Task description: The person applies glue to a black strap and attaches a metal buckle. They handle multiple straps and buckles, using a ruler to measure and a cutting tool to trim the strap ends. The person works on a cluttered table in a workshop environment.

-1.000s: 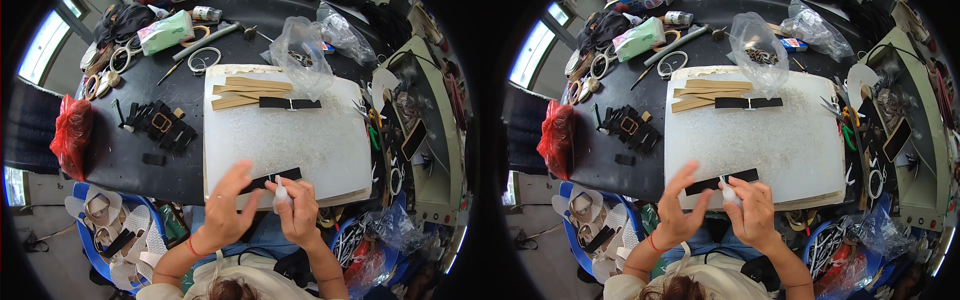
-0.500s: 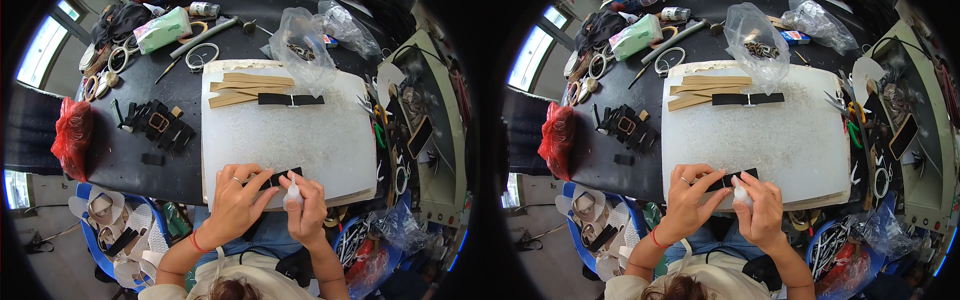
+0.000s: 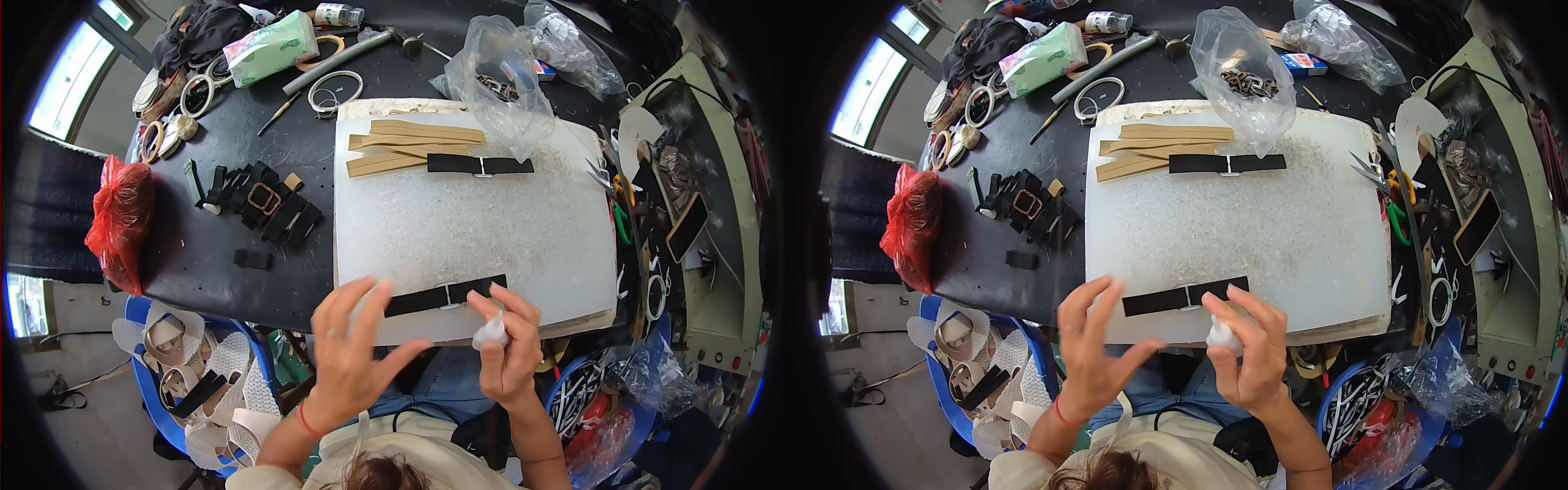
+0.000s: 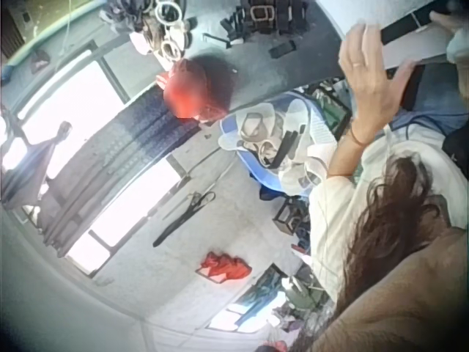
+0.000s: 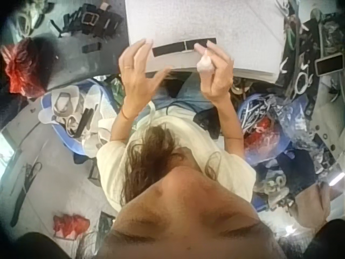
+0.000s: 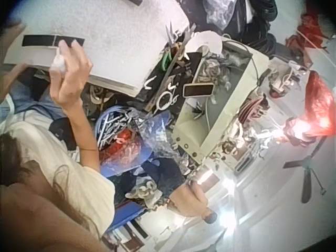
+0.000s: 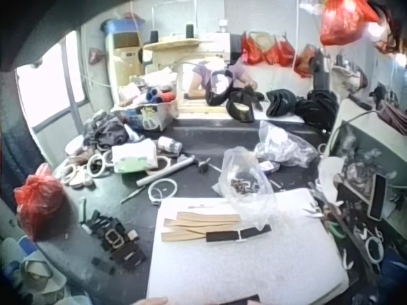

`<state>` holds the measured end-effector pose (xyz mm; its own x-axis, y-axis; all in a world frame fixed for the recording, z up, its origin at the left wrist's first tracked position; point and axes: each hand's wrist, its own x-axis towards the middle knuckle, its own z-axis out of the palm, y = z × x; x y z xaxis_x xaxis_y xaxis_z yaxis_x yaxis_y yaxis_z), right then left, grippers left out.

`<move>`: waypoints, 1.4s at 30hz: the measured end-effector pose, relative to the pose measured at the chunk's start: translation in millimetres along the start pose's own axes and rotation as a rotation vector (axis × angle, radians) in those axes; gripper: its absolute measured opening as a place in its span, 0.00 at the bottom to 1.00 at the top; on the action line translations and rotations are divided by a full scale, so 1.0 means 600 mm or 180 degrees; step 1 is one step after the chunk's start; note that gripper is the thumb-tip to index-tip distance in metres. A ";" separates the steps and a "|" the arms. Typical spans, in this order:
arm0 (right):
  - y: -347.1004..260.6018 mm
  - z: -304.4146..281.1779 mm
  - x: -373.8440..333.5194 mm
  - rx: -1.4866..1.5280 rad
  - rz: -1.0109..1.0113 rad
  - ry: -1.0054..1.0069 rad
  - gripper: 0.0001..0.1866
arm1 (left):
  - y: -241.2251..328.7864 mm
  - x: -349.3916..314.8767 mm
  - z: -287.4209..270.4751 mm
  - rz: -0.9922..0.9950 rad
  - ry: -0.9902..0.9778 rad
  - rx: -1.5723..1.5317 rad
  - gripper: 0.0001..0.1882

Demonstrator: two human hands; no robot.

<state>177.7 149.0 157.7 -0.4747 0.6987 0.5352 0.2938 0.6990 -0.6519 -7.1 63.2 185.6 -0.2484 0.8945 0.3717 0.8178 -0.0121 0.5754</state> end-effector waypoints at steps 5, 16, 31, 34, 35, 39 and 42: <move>-0.007 0.007 0.001 -0.0323 -0.0219 -0.0369 0.14 | 0.009 -0.057 0.006 -0.0124 -0.0207 0.0278 0.36; -0.010 0.006 0.012 0.0035 0.0341 -0.0361 0.12 | 0.007 0.028 0.045 0.0780 -0.0007 -0.0858 0.16; -0.013 -0.002 0.023 0.0243 0.0511 -0.0529 0.12 | -0.026 0.037 0.031 0.1004 -0.0351 -0.0310 0.15; -0.014 -0.012 0.025 0.0410 0.0493 -0.0352 0.13 | -0.024 0.032 0.036 0.0751 -0.0196 -0.0558 0.15; -0.017 -0.016 0.021 0.0626 0.0569 -0.0107 0.14 | -0.023 0.030 0.038 0.0634 -0.0134 -0.0657 0.15; -0.024 -0.042 -0.010 0.0360 0.1092 -0.0069 0.19 | -0.023 0.024 0.039 0.0455 0.0019 -0.0805 0.15; -0.029 -0.043 0.012 -0.0185 0.0737 -0.0296 0.20 | -0.023 0.022 0.040 0.0429 0.0089 -0.0838 0.16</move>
<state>190.4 145.7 186.6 -0.4627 0.8261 0.3217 0.4494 0.5314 -0.7181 -9.4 86.1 165.2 -0.1638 0.8644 0.4754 0.6824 -0.2487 0.6874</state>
